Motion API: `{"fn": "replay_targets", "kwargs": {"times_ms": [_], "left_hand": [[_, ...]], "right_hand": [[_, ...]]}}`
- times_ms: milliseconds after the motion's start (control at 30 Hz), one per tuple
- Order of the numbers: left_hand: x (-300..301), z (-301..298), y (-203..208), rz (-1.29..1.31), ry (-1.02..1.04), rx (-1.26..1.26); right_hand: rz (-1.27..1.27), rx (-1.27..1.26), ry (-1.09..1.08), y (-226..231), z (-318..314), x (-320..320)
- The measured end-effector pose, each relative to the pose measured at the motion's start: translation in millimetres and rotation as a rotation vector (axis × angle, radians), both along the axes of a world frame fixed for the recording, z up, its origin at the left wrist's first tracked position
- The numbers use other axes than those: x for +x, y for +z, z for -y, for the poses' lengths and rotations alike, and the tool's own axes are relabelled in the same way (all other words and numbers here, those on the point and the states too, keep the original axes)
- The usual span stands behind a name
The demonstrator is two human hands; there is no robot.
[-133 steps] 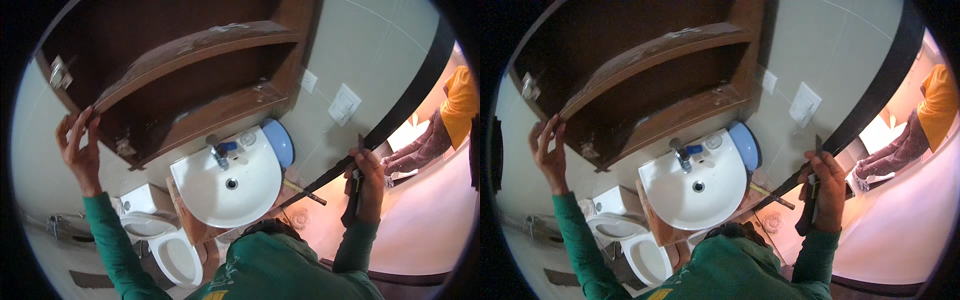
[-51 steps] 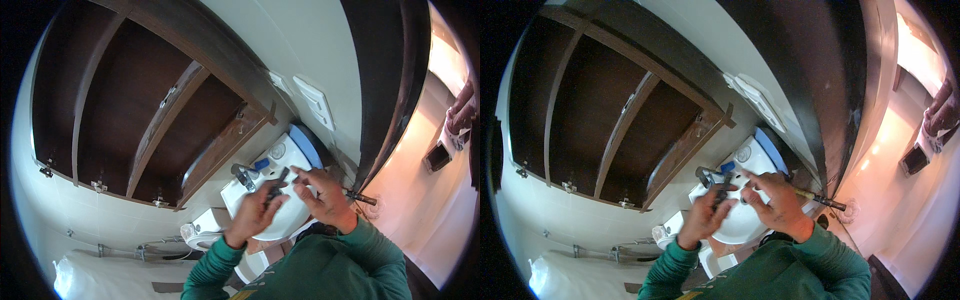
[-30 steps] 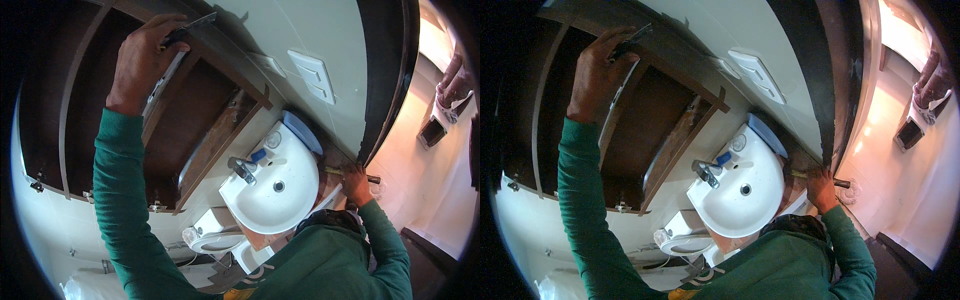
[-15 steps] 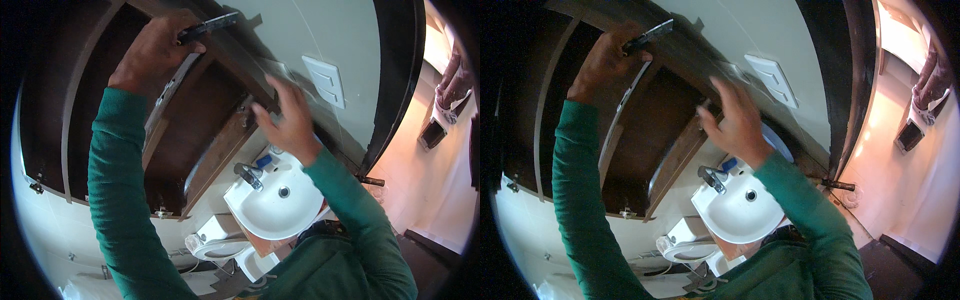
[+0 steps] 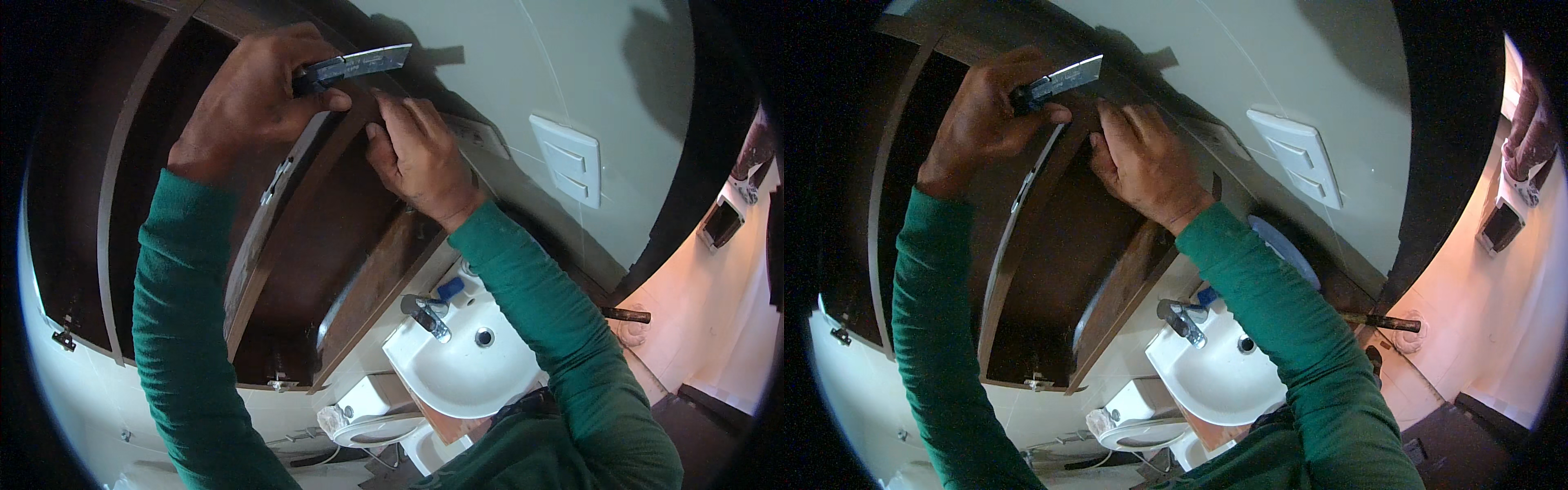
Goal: The person uses a hammer and a utility knife to repair a wooden cabinet mounted above a bathroom sink. They repeatedly strike the knife against the cabinet's edge and hinge area, likely to remove or adjust a component. The person handles the tools with both hands, focusing on the upper section of the cabinet.
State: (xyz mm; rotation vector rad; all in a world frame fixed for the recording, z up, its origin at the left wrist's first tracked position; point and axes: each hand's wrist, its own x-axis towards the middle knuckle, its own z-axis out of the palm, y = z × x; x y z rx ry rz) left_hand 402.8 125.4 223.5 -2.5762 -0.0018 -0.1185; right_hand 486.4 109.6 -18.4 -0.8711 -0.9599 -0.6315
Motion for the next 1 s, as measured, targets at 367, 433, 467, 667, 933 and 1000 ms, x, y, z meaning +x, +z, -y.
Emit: {"fn": "replay_targets", "kwargs": {"times_ms": [367, 433, 467, 667, 933, 1000], "left_hand": [[-4.3, -35.2, -7.8, 0.128, 0.053, -0.028], [2.2, -24.7, 0.3, 0.071, 0.192, 0.002], [0.0, -29.4, -0.9, 0.052, 0.266, -0.052], [-4.5, 14.3, -28.3, 0.226, 0.086, 0.035], [-44.7, 54.0, -61.0, 0.637, 0.182, -0.028], [-62.1, 111.8, -78.3, 0.858, 0.344, -0.139]], "right_hand": [[-0.09, -0.128, 0.135, -8.8, 0.4, -3.7], [-0.107, -0.102, -0.044, -22.9, 22.6, -15.7], [-0.066, -0.213, -0.034, -44.5, 51.6, -28.4], [0.352, -1.164, -0.057, -266.3, 254.8, -2.1], [0.251, -1.532, -0.173, -444.4, 276.9, 44.0], [0.286, -1.557, -0.158, -447.4, 274.5, 51.1]]}}
